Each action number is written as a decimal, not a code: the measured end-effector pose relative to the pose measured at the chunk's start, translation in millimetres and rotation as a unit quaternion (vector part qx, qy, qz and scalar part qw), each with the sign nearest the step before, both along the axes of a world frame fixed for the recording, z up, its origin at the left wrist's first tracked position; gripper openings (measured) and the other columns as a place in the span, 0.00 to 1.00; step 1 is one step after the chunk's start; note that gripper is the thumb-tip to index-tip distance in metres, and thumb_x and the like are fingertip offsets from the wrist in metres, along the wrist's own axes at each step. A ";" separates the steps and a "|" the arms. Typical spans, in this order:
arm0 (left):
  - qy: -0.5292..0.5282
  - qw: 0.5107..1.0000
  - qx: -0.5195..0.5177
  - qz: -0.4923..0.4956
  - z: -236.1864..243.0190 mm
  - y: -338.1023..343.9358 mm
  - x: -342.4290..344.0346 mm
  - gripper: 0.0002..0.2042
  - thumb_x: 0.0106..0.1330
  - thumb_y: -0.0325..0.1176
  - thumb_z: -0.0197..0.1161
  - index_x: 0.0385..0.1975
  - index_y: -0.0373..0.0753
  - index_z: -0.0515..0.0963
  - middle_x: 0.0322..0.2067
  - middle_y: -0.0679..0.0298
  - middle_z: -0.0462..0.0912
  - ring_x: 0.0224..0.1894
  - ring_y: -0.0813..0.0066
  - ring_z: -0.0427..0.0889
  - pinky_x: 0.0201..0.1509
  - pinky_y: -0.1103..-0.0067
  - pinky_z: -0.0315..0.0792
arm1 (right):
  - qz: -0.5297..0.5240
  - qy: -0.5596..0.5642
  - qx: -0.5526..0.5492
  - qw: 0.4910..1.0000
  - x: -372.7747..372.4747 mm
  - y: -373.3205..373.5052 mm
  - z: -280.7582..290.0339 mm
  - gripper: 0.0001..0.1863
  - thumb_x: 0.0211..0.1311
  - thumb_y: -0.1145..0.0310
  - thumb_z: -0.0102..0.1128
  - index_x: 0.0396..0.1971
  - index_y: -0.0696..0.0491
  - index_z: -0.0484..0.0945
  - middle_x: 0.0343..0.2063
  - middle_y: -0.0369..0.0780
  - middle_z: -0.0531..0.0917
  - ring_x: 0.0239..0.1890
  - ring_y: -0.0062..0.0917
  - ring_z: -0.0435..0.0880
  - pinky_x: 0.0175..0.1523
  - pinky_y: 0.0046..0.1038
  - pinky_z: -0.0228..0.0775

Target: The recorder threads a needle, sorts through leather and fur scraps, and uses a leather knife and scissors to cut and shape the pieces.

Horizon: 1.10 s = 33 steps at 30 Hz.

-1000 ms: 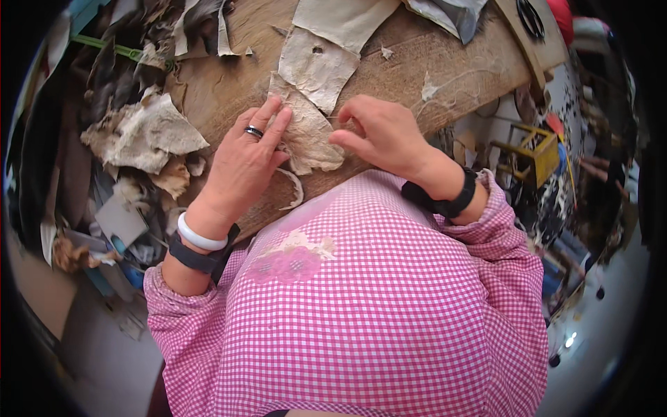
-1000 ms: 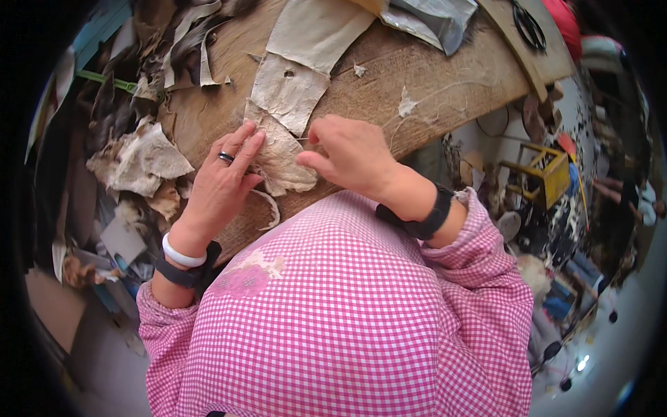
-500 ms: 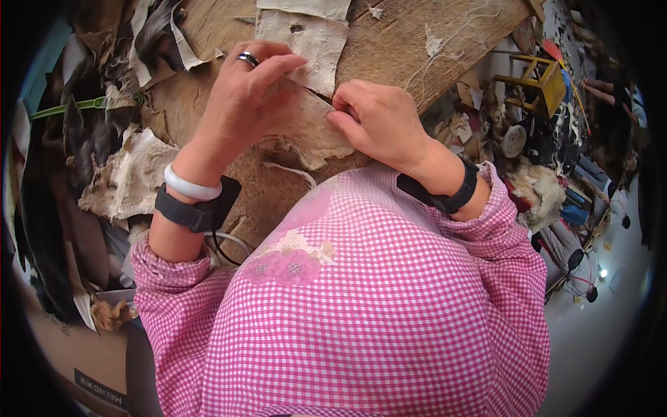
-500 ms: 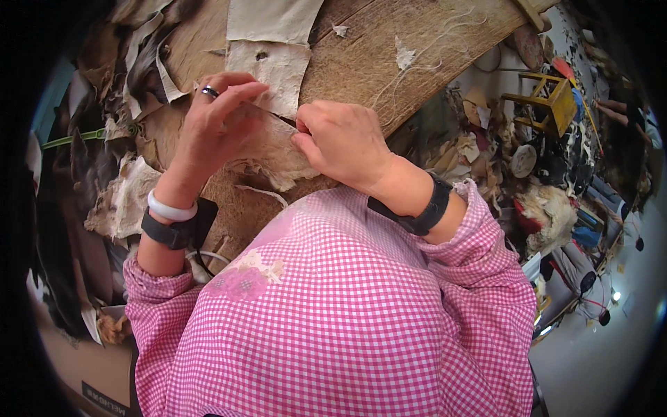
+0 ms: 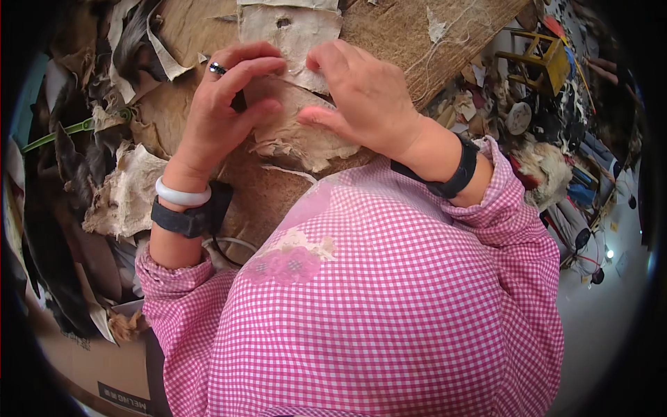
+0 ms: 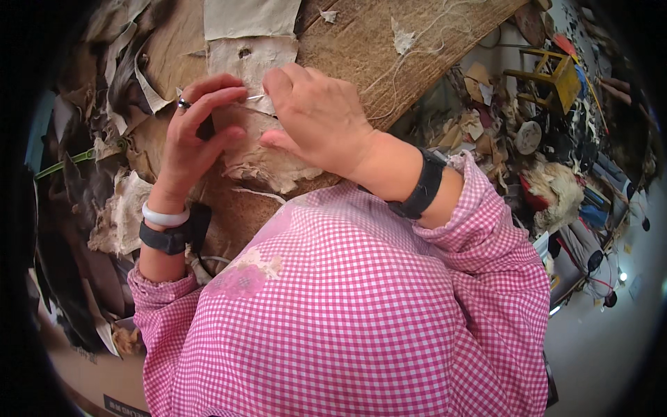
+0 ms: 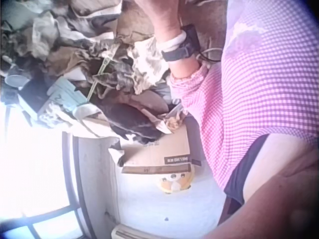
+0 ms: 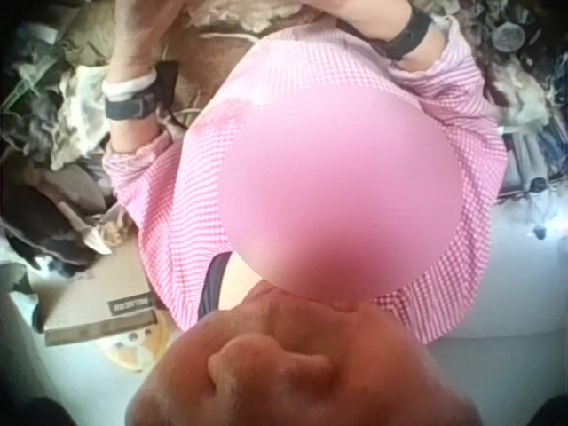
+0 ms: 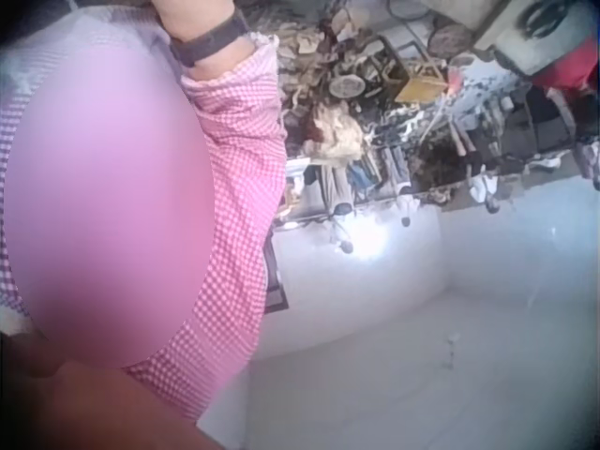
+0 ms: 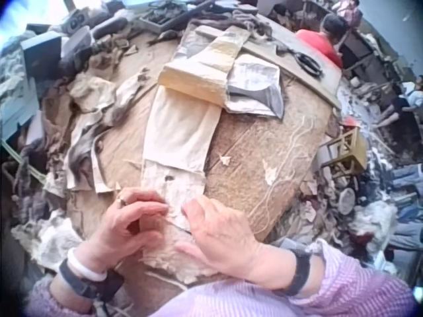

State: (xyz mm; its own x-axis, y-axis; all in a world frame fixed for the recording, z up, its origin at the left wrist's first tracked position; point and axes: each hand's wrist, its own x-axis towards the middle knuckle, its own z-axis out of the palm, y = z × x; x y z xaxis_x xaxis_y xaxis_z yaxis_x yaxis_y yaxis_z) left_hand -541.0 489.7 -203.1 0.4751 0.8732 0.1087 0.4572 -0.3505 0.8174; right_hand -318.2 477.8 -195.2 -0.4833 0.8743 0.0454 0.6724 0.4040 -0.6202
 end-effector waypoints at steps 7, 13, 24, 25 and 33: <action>-0.005 1.000 -0.019 0.003 -12.4 11.6 1.4 0.13 0.48 0.20 0.70 0.35 0.37 0.79 0.40 0.61 0.79 0.43 0.68 0.79 0.46 0.77 0.73 | -0.011 0.015 -0.006 1.000 1.2 -2.0 -6.1 0.27 0.45 0.58 0.74 0.42 0.52 0.70 0.36 0.39 0.77 0.41 0.36 0.80 0.41 0.35 0.73; 0.034 0.998 0.058 0.012 -19.6 13.4 4.5 0.10 0.50 0.19 0.68 0.31 0.36 0.78 0.36 0.63 0.78 0.37 0.71 0.77 0.40 0.79 0.71 | -0.017 0.023 0.009 1.000 2.3 -3.4 -8.8 0.25 0.47 0.59 0.73 0.41 0.52 0.70 0.35 0.39 0.77 0.39 0.37 0.81 0.41 0.34 0.74; -0.033 0.999 0.019 0.005 -1.1 19.3 11.9 0.12 0.50 0.24 0.70 0.35 0.39 0.81 0.33 0.63 0.80 0.36 0.65 0.80 0.40 0.75 0.72 | -0.054 0.059 -0.021 0.997 7.8 10.3 -18.4 0.15 0.50 0.60 0.69 0.32 0.52 0.76 0.28 0.40 0.80 0.31 0.39 0.82 0.36 0.37 0.74; -0.036 0.999 0.022 0.000 -1.5 20.7 14.2 0.12 0.50 0.24 0.70 0.35 0.39 0.81 0.33 0.63 0.80 0.36 0.65 0.80 0.40 0.75 0.72 | -0.063 0.075 -0.015 0.995 7.1 11.6 -18.1 0.14 0.51 0.60 0.68 0.31 0.52 0.76 0.27 0.40 0.81 0.30 0.40 0.82 0.36 0.37 0.74; -0.076 0.997 -0.022 0.023 -15.3 23.7 22.7 0.10 0.46 0.22 0.71 0.31 0.37 0.84 0.28 0.64 0.80 0.30 0.71 0.81 0.35 0.78 0.74 | -0.093 0.025 -0.057 0.994 27.2 12.5 1.0 0.13 0.52 0.58 0.68 0.30 0.51 0.78 0.25 0.38 0.81 0.29 0.36 0.82 0.34 0.35 0.73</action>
